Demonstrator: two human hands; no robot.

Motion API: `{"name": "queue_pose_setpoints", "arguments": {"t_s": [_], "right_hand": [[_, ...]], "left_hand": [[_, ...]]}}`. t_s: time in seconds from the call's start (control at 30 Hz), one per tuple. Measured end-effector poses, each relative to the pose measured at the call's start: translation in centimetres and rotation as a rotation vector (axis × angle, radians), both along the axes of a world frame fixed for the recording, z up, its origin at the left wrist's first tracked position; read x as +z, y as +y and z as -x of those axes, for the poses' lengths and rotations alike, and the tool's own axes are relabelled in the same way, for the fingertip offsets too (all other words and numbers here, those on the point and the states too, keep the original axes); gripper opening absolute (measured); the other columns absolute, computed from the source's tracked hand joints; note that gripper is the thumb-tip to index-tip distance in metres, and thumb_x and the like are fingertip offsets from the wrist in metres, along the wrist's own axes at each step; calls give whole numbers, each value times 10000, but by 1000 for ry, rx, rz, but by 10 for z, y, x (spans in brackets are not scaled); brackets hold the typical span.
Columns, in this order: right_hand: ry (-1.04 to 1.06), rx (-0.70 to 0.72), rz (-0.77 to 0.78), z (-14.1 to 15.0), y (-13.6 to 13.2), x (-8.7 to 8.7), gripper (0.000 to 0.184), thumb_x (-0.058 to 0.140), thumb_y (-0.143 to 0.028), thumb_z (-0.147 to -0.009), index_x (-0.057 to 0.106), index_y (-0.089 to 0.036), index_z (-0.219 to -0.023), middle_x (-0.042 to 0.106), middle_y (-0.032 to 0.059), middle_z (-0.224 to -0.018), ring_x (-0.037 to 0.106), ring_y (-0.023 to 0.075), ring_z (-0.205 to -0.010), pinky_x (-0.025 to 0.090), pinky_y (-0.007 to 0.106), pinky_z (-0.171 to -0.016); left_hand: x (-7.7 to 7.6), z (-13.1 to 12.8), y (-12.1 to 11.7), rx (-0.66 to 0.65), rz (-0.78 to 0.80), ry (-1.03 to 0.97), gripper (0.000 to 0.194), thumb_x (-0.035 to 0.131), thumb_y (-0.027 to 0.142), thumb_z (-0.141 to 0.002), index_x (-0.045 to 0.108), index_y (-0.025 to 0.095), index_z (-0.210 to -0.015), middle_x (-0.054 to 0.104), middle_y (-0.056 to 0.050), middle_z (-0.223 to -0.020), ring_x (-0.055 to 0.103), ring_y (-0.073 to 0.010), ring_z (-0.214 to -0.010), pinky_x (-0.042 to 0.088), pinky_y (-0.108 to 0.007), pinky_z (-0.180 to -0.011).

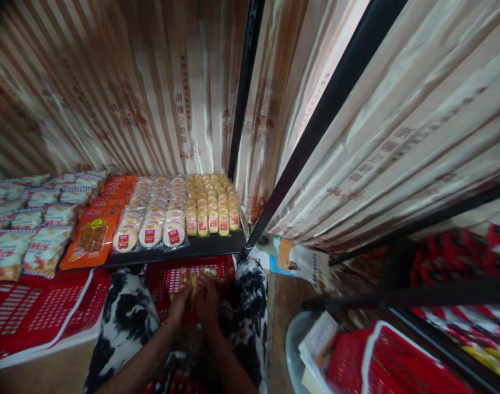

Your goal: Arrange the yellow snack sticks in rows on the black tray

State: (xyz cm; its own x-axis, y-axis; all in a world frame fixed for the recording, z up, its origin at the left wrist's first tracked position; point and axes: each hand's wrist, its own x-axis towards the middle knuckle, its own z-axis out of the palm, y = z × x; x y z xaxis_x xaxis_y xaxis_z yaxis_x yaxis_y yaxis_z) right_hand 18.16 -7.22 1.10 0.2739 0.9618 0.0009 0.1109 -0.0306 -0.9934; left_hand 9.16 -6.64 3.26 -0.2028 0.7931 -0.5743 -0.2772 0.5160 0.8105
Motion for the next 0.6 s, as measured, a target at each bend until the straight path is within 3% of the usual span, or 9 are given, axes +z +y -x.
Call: {"name": "queue_pose_setpoints", "arguments": {"t_s": [0.17, 0.6], "right_hand": [[-25, 18, -19, 0, -1, 6, 302, 452, -204, -741, 619, -178, -991, 670, 85, -1001, 647, 189, -884, 504, 338, -837], [-242, 46, -139, -7, -4, 38, 218, 468, -235, -785, 664, -202, -873, 681, 66, -944, 616, 185, -940, 473, 332, -884]], "left_hand": [[-4, -1, -6, -48, 46, -102, 307, 636, 443, -576, 634, 183, -740, 682, -57, -752, 640, -228, -818, 483, -349, -750], [7, -11, -7, 101, 160, -385, 262, 639, 360, -570, 612, 183, -761, 698, -47, -776, 657, -215, -809, 502, -295, -661]]}}
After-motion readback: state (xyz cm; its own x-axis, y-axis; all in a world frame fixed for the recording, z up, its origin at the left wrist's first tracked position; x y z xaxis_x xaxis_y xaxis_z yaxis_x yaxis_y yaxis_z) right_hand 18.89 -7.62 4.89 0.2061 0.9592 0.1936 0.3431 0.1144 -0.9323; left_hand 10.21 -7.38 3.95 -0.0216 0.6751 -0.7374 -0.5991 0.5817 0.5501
